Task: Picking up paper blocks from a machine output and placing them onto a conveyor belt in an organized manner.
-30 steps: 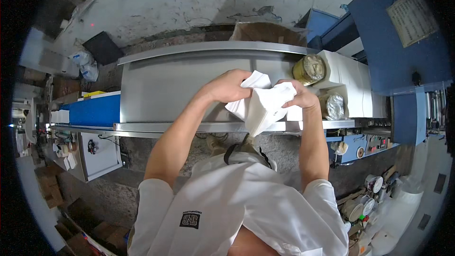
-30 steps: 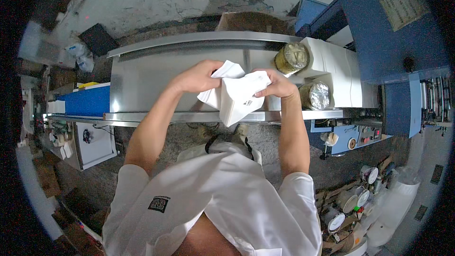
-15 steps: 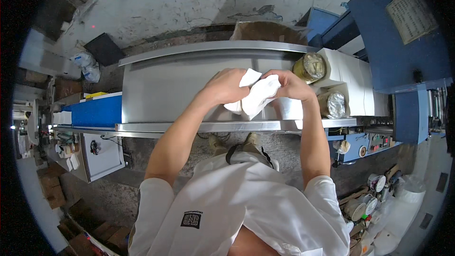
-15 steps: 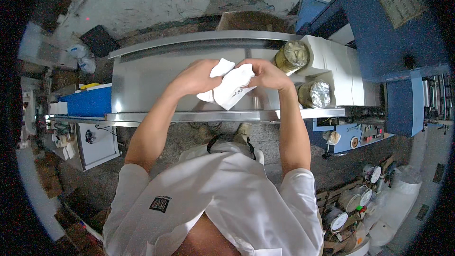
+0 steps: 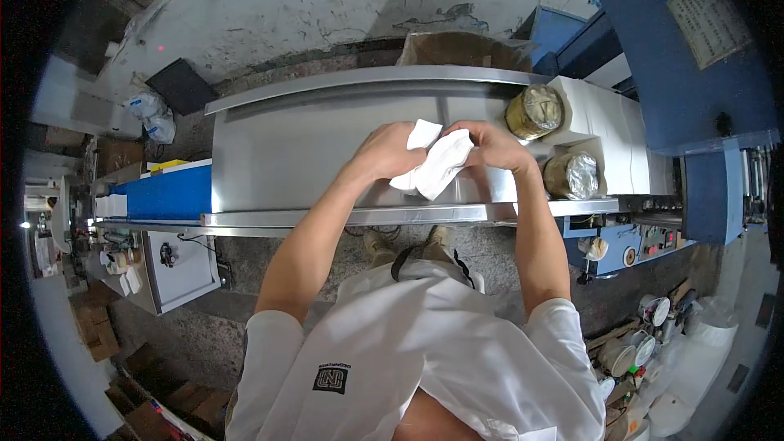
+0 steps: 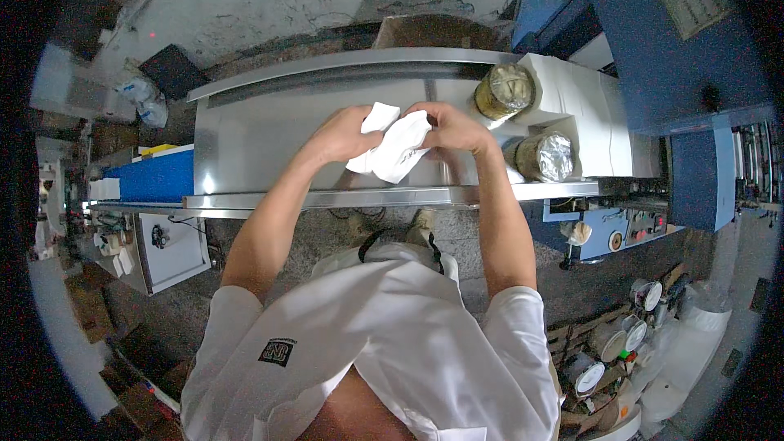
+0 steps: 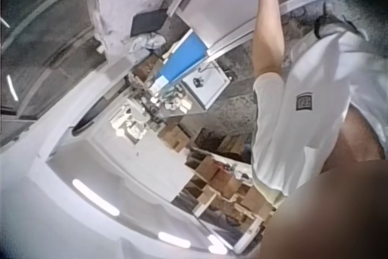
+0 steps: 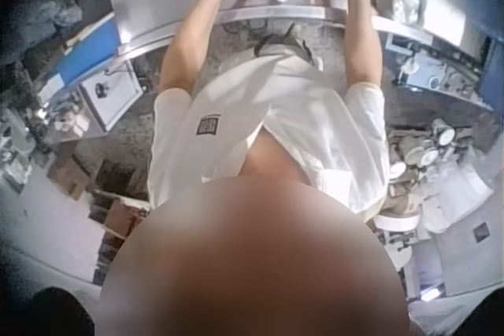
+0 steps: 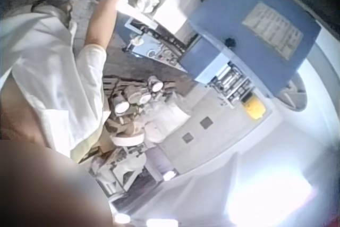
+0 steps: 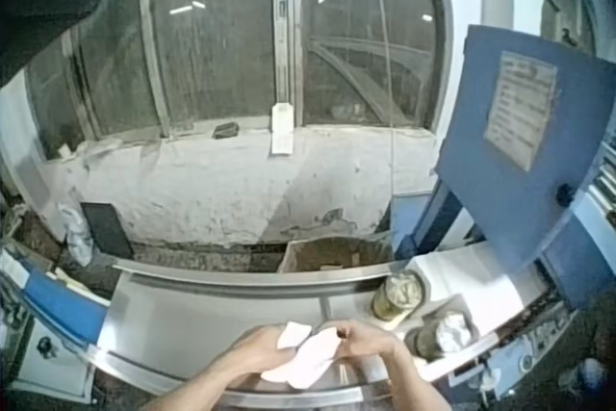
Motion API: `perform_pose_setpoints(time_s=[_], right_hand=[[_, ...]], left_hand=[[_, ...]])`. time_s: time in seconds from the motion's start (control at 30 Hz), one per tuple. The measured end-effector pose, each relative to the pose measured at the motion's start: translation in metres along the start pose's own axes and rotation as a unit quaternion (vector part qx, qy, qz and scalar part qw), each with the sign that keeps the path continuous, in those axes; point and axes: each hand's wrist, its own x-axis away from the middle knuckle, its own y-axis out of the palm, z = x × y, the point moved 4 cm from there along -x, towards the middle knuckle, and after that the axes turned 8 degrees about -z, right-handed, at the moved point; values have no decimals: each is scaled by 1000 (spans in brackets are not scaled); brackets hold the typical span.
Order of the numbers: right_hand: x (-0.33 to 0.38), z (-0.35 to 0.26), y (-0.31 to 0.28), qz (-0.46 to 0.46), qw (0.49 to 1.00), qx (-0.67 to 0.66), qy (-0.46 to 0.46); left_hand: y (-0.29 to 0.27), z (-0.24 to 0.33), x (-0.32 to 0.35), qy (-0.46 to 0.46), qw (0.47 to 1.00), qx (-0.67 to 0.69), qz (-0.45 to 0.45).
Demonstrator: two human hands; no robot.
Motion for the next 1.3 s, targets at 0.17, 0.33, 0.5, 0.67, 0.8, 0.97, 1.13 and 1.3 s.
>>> perform_pose_setpoints(time_s=[0.17,0.33,0.5,0.67,0.8,0.97,1.13,1.3], right_hand=[[8,-56,25,129,881,454,-6],[9,-57,27,143,801,582,4],[35,-100,24,191,893,382,-142],[41,-100,24,305,899,129,-288],[21,-79,28,254,918,161,-258],[22,-86,33,229,830,475,-180],[10,-50,36,191,828,515,-108],[2,-15,40,125,949,290,16]], left_hand=[[-1,1,0,-10,1000,-15,-2],[1,-1,-8,7,1000,-14,-14],[-8,-64,-12,21,977,210,-31],[10,-46,6,-18,854,520,-10],[30,-82,-18,68,749,656,-65],[6,-69,-6,88,840,533,-50],[-10,-57,1,44,943,318,91],[-7,-30,2,-27,988,119,95]])
